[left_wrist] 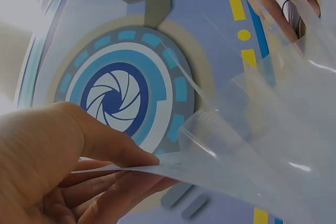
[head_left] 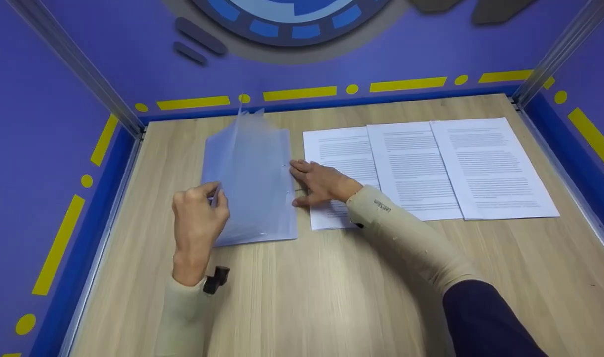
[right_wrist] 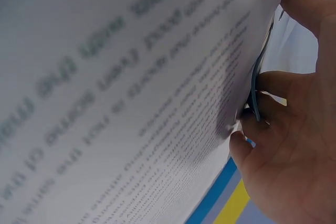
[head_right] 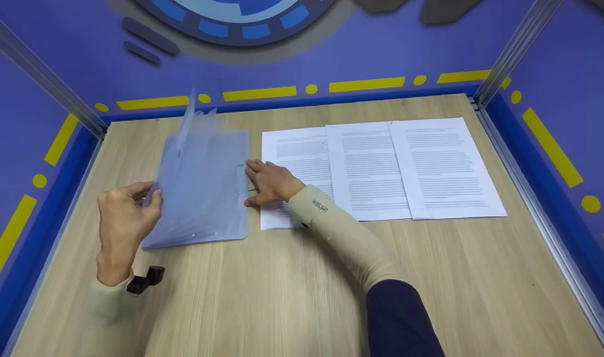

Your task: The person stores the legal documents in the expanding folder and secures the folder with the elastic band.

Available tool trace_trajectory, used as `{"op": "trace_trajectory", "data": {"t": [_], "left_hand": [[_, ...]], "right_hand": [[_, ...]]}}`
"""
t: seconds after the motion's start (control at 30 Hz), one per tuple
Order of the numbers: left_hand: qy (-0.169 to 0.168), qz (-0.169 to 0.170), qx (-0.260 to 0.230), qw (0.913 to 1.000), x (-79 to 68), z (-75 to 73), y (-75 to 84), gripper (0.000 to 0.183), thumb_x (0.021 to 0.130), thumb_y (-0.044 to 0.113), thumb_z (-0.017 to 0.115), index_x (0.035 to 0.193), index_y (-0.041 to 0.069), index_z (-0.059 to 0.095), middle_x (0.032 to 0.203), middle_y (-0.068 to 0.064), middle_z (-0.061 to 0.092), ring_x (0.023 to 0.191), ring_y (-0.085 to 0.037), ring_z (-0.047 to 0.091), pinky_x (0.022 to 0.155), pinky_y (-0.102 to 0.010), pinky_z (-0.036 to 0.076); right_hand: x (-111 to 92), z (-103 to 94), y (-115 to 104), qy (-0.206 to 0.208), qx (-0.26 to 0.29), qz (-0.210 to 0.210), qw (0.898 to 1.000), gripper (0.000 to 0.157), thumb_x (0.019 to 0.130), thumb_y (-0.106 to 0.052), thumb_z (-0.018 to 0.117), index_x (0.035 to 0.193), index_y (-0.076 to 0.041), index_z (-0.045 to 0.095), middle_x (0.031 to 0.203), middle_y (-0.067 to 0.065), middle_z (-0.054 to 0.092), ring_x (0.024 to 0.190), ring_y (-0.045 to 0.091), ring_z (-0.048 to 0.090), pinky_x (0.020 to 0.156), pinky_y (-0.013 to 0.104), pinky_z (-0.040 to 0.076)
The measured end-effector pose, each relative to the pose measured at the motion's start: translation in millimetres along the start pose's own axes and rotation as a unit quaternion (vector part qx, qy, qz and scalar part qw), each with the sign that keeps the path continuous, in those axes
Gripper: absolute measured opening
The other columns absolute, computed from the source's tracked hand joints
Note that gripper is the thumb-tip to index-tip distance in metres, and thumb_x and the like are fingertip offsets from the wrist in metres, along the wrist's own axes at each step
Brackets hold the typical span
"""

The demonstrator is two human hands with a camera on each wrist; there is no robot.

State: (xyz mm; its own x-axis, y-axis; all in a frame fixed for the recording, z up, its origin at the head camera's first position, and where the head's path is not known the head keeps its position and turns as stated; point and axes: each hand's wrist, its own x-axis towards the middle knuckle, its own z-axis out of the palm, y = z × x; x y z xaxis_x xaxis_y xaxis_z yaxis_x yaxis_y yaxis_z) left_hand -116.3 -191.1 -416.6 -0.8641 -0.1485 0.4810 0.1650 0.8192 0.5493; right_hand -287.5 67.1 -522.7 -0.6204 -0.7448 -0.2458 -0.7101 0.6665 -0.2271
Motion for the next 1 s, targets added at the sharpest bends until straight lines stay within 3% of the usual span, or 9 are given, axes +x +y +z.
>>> {"op": "trace_trajectory", "data": {"t": [0.57,1.0], "left_hand": [[-0.008,0.015,-0.027,0.9995,-3.6,11.6,-1.6,0.017,0.090,-0.009,0.071,0.104,-0.014,0.079,0.091,-0.030,0.078,0.076,-0.041,0.080,0.066,-0.050,0.065],[-0.007,0.020,-0.031,0.9993,-3.9,14.6,-4.8,0.016,0.090,-0.007,0.073,0.103,-0.013,0.080,0.090,-0.029,0.078,0.075,-0.039,0.079,0.065,-0.050,0.065]], "right_hand": [[-5.3,-1.5,4.0,0.013,0.037,-0.011,0.999,0.102,0.099,-0.066,0.059,0.171,-0.007,0.017,0.181,0.010,0.011,0.167,0.029,0.010,0.135,0.043,0.015],[-55.6,-23.0,28.8,0.068,0.064,0.016,0.996,0.096,0.100,-0.064,0.061,0.170,-0.010,0.026,0.180,0.007,0.014,0.166,0.034,0.014,0.134,0.052,0.017]]}}
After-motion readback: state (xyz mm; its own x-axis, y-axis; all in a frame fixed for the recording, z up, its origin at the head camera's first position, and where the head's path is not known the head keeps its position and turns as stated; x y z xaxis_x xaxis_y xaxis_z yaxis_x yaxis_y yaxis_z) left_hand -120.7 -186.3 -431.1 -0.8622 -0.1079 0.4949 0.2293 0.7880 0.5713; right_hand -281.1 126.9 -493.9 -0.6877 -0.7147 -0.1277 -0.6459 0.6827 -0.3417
